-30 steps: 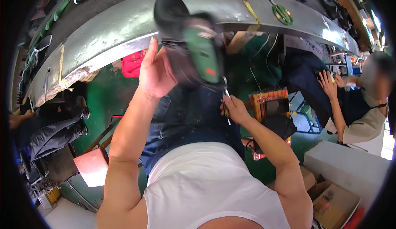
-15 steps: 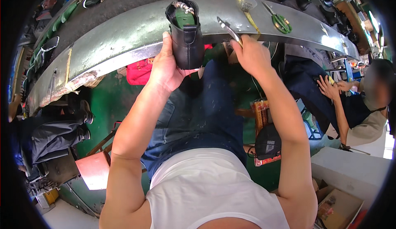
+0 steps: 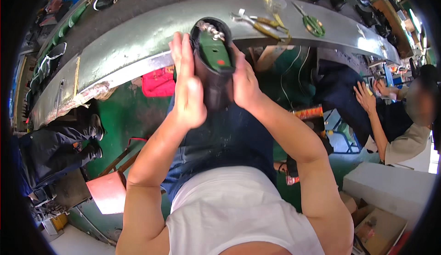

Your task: Manually lasting shoes by stretching the upper over a last and securing it with lasting pincers.

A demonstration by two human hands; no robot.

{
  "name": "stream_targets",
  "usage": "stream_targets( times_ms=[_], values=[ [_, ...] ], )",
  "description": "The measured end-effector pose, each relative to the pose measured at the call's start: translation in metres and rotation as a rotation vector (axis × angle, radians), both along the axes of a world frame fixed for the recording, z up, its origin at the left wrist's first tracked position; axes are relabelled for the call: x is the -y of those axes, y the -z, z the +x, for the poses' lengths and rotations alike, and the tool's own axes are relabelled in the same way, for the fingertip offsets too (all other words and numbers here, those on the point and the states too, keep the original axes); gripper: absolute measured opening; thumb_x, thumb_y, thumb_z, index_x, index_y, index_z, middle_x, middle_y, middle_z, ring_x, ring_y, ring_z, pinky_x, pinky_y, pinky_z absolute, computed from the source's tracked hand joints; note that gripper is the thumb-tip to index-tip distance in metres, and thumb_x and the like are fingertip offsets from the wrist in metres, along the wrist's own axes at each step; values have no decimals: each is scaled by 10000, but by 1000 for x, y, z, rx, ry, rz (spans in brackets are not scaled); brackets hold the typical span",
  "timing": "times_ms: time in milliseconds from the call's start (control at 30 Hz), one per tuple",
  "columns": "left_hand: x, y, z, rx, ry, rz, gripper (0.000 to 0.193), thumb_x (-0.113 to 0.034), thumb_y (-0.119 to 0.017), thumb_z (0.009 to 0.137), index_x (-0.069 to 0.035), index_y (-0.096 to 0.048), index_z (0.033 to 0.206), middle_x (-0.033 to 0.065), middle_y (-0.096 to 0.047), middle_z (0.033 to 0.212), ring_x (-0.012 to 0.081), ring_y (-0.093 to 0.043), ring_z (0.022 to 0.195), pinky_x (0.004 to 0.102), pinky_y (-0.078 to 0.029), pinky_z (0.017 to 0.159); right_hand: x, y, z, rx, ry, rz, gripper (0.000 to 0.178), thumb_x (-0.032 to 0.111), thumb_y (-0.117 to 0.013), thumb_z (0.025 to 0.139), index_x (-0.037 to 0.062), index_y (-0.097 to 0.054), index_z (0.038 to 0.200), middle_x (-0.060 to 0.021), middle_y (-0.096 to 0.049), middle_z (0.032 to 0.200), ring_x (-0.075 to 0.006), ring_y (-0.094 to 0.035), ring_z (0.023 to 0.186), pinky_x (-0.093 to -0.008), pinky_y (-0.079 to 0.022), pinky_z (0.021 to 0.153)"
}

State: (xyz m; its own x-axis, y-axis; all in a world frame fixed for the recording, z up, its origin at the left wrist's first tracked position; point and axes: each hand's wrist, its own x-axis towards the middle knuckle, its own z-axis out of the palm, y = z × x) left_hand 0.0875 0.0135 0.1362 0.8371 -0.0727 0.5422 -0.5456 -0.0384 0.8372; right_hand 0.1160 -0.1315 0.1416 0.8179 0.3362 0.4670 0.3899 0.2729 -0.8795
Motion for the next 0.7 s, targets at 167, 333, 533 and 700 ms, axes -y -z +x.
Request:
stream_targets(
  times_ms=[167, 333, 533, 700],
  values=[
    [12, 26, -71, -193, 67, -178, 903, -676, -191, 1000, -8, -38, 1587, 166, -224, 1618, 290, -280, 1474, 419, -207, 1205, 12, 44, -61, -192, -66, -58, 740, 519, -284, 1067, -56, -235, 1531, -152, -429, 1499, -217, -376, 1400, -343, -275, 1157],
    [19, 127, -65, -1088, -147, -595, 804, -662, -294, 1013, -54, -326, 1539, 116, -518, 1412, 186, -527, 1258, 337, -415, 1066, -7, 192, -70, -961, -19, 101, 641, 558, -351, 1052, 1, -617, 1226, -59, -655, 1147, -138, -604, 1015, -295, -481, 922],
    [21, 152, -60, -1268, -178, -591, 837, -676, -360, 992, -58, -295, 1553, 126, -467, 1470, 223, -490, 1320, 342, -400, 1087, -10, 199, -53, -1070, 19, 199, 668, 577, -410, 1029, -30, -647, 1179, -69, -682, 1061, -133, -621, 948, -283, -499, 872],
    [25, 149, -44, -1235, -172, -449, 941, -710, -410, 958, -69, -136, 1591, 140, -371, 1537, 242, -415, 1385, 366, -353, 1125, 1, 200, -33, -1005, 133, -6, 724, 588, -380, 1031, -54, -558, 1317, -124, -655, 1161, -181, -631, 1023, -301, -498, 922]
  ],
)
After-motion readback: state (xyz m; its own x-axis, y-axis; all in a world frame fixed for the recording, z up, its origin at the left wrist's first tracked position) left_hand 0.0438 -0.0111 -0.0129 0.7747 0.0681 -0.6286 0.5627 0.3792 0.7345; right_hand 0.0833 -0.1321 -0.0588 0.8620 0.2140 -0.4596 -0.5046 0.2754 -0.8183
